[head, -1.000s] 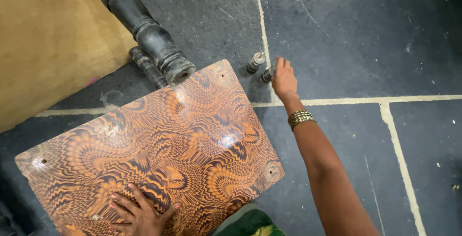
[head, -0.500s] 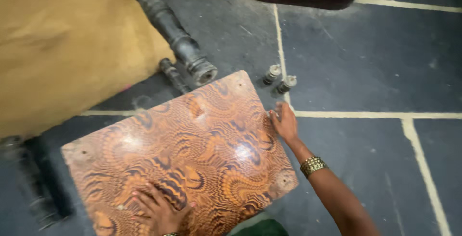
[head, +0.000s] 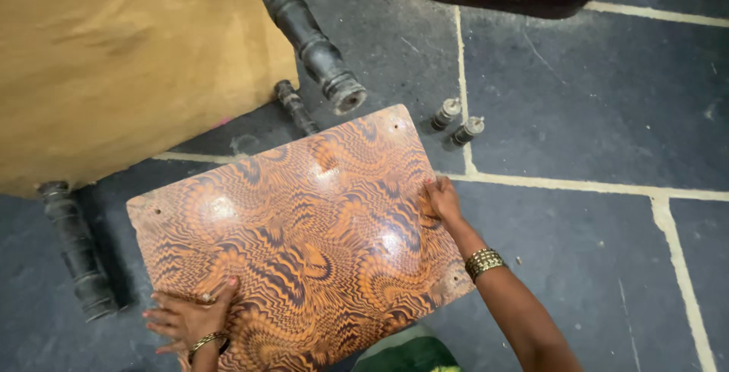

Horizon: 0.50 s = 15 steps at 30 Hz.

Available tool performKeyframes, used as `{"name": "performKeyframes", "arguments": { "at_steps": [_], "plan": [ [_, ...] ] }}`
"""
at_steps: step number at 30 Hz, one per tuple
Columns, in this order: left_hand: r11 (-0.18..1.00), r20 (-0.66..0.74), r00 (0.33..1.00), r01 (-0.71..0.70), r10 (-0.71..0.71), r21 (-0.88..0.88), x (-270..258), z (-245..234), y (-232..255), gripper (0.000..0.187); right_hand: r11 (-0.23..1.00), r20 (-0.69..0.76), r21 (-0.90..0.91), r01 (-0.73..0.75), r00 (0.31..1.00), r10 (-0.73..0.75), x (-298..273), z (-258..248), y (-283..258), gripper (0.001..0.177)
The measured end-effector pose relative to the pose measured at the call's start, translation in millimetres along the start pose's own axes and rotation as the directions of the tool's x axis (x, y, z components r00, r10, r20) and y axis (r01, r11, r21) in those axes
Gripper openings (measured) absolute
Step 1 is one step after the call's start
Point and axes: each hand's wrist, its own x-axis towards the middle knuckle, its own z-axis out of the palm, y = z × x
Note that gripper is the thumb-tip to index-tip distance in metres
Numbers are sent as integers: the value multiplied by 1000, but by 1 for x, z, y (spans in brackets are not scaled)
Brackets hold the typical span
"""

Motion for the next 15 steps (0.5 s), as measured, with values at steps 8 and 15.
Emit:
{"name": "performKeyframes", "arguments": {
  "at_steps": [8, 15],
  "plan": [
    [855, 17, 990, -114, 142, -506, 41, -18, -22, 116, 939, 111, 298, -172, 983, 145, -2, -2, -7, 15],
    [889, 63, 998, 39, -12, -457, 54, -7, -30, 82, 932, 38, 340, -123, 992, 117, -16, -18, -6, 14]
  ]
}}
